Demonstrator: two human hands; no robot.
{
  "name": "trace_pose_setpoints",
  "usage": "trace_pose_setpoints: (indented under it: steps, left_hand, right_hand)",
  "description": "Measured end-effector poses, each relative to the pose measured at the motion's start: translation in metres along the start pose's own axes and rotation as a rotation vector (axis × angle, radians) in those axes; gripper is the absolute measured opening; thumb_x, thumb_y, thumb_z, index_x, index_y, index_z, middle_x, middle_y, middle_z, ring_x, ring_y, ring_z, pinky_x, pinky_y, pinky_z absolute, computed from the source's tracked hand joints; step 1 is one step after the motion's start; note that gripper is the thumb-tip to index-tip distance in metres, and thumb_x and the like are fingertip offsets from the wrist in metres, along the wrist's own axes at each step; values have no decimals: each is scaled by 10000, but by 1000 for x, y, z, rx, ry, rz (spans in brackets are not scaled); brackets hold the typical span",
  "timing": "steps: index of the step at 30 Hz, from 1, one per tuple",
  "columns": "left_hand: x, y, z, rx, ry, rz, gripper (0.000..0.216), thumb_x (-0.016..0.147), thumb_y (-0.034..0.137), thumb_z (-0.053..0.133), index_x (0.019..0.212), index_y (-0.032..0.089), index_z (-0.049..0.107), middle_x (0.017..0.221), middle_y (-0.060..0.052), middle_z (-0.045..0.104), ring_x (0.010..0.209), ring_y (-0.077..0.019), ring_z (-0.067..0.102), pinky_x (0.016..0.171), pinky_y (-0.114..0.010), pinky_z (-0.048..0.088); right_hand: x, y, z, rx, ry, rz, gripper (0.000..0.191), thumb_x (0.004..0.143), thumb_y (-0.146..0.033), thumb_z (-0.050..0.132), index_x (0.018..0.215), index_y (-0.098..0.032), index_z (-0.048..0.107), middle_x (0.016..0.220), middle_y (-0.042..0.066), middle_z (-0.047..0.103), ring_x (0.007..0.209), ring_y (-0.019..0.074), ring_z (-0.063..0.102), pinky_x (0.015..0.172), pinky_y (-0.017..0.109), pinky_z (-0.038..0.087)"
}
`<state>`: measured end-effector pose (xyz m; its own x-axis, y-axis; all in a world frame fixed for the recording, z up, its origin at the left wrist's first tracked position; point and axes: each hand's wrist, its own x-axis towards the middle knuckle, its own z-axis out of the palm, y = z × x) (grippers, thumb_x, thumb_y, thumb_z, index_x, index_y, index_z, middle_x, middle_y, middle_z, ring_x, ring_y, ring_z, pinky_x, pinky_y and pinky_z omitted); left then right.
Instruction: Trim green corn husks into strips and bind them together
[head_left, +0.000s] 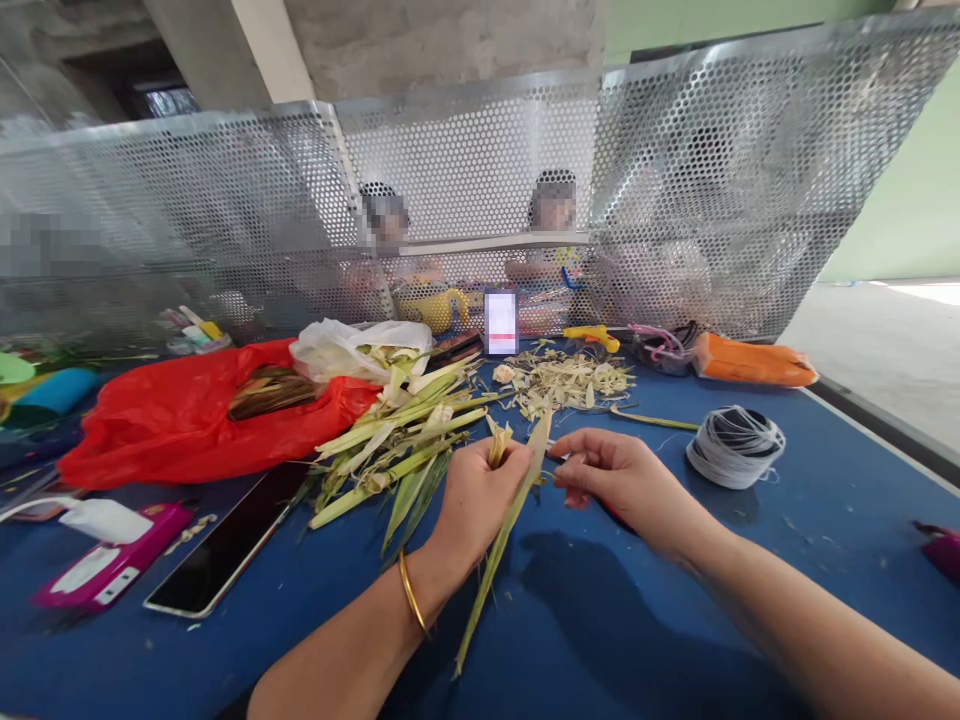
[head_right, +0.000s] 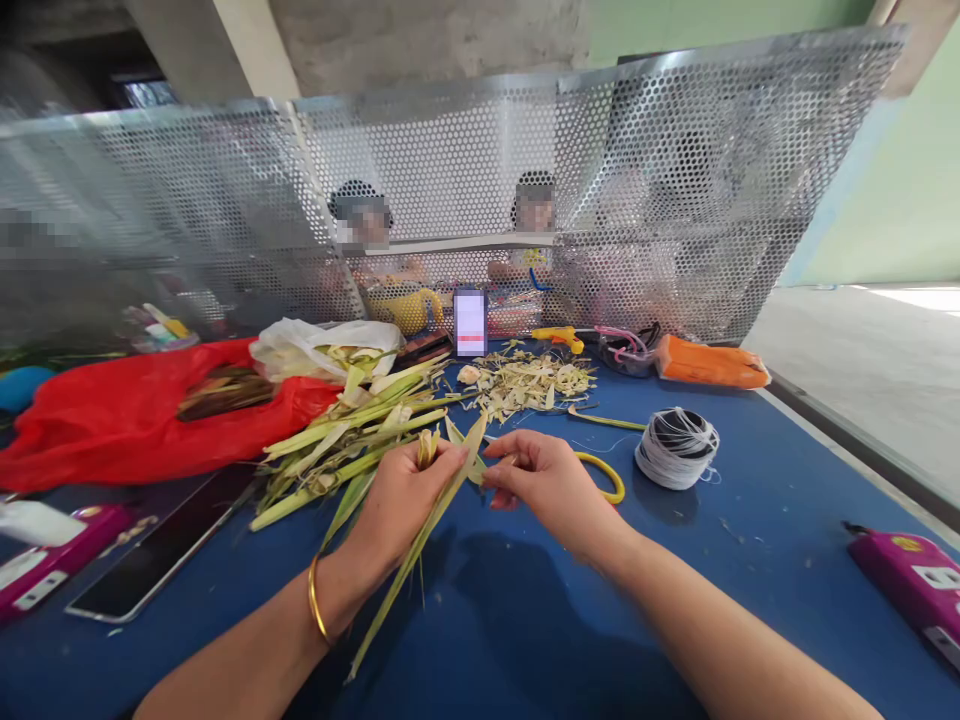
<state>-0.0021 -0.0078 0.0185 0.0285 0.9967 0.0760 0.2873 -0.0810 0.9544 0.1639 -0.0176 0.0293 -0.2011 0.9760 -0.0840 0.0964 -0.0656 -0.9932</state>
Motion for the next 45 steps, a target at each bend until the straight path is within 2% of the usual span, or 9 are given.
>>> trace_pose_setpoints:
  steps: [5,11,15,20,26,28,31,35,45]
  left_hand:
    - [11,-6,-5,-62,73,-19,248,731,375,604,603,163,605,538,49,489,525,-93,403,518,-206,338]
    - [25,-18,-9,-185,179,-32,282,656,389,666,541,154,562,500,69,418,486,-67,331,496,-209,287]
    - [36,-26,-13,-291,237,-146,306,616,375,702,533,167,494,457,92,356,435,-48,285,450,-202,241]
    - [45,-26,-19,-332,277,-214,308,629,332,677,536,194,417,414,109,309,377,-38,234,393,-195,181]
    - [29,-10,-15,-398,112,-247,288,613,379,713,575,166,522,405,108,298,367,-35,210,381,-197,134]
    - [21,-4,-12,-406,39,-240,291,612,385,728,583,160,545,408,107,292,377,-34,204,390,-199,129]
    - [11,2,-7,-400,-13,-217,280,624,369,733,563,161,556,408,99,307,386,-38,213,403,-208,131]
    - [2,4,0,-398,-70,-187,228,647,331,719,560,156,602,449,68,432,407,-46,274,431,-217,192]
    - [4,6,-1,-524,-49,-198,232,616,322,732,600,175,553,447,103,357,418,-48,280,463,-217,222]
  right_hand:
    - [-9,-5,-10,-132,-404,78,173,739,-300,694,812,-143,683,641,-27,617,569,89,584,584,211,499]
    - [-24,-25,-15,-81,-1183,267,369,771,-475,682,753,-107,704,780,36,619,604,73,590,622,172,527]
    - [-37,-31,-26,89,-1370,161,529,662,-663,679,614,-137,704,676,54,607,523,108,597,566,197,543]
    - [-45,-27,-45,185,-914,23,469,625,-641,721,475,-198,674,485,29,577,351,102,533,381,210,458]
    - [12,-8,-57,-340,527,-250,292,780,-416,628,909,-160,686,748,80,673,655,215,636,644,362,515]
    - [21,-2,-55,-702,697,-356,329,811,-337,587,1066,-137,646,1051,172,659,961,312,615,844,464,465]
    - [16,4,-36,-880,562,-495,369,812,-344,607,1127,-150,614,1257,182,567,1159,337,502,967,471,383]
    - [0,12,8,-305,13,-208,275,797,-458,616,843,-188,607,745,29,672,716,194,633,659,304,493]
    - [-4,18,19,-84,-159,-26,358,794,-512,595,674,-177,554,468,-49,537,443,112,530,481,231,397]
